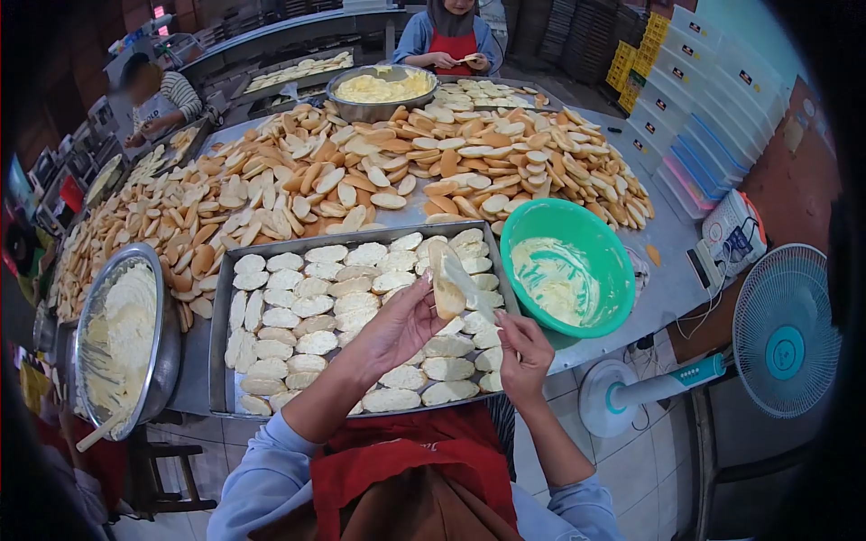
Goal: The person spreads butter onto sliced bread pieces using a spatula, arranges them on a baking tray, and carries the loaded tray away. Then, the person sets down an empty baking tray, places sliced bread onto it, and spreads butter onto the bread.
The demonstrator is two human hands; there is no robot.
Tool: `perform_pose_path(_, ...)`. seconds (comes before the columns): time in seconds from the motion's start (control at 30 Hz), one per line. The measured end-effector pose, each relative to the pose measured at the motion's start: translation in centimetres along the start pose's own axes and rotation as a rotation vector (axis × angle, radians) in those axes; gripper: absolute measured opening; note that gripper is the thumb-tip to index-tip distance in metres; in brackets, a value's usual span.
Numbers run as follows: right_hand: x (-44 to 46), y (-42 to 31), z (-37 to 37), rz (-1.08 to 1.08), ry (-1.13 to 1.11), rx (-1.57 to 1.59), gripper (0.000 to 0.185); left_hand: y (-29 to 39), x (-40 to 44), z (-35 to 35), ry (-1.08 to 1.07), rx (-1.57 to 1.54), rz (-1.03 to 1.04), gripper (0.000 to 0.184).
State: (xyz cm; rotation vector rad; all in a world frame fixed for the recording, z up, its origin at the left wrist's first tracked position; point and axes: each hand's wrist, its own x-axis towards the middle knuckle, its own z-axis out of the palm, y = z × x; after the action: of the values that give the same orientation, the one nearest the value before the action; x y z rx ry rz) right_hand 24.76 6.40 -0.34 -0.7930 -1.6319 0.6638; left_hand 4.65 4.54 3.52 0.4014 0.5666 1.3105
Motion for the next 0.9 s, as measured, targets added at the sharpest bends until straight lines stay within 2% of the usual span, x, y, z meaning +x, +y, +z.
perform_pose_path(0.2,1.1,-0.4,-2.8,-0.236,-0.134,-0.344,0.038,0.9,-0.3,-2.2,-0.009,-0.088,0.045,0.038)
perform_pose_path(0.27,1.4,-0.8,-3.9,-0.350,-0.120,-0.422,0.052,1.3,-0.4,-2.5,-0.024,-0.074,0.090,0.037)
perform_pose_path(0.4,1.7,-2.9,-3.9,-0.216,-0.064,-0.378,0.052,1.3,-0.5,-2.0,-0.068,0.054,0.156,0.037)
perform_pose_path(0.47,2.2,-3.6,-3.5,-0.389,-0.106,-0.503,0.055,1.0,-0.6,-1.4,-0.063,0.063,0.154,0.037)
perform_pose_path(0.5,2.2,-4.0,-3.6,-0.387,-0.105,-0.503,0.055,0.9,-0.6,-1.3,-0.059,0.072,0.157,0.036)
perform_pose_path(0.57,2.1,-4.5,-4.0,-0.466,-0.229,-0.578,0.044,1.5,-0.6,-2.2,-0.066,0.069,0.146,0.037)
perform_pose_path(0.7,1.3,-4.1,-4.9,-0.473,-0.218,-0.601,0.047,2.0,-1.0,-3.1,-0.067,0.038,0.127,0.045)
perform_pose_path(0.77,0.8,-3.2,-4.2,-0.495,-0.109,-0.631,0.050,1.4,-1.4,-2.1,-0.060,0.046,0.127,0.046)
perform_pose_path(0.83,0.7,-2.6,-3.1,-0.489,-0.109,-0.633,0.051,0.8,-1.6,-1.5,-0.053,0.059,0.128,0.047)
perform_pose_path(0.9,1.1,-2.0,-2.1,-0.484,-0.108,-0.633,0.052,0.1,-1.7,-1.9,0.003,-0.015,0.022,0.052)
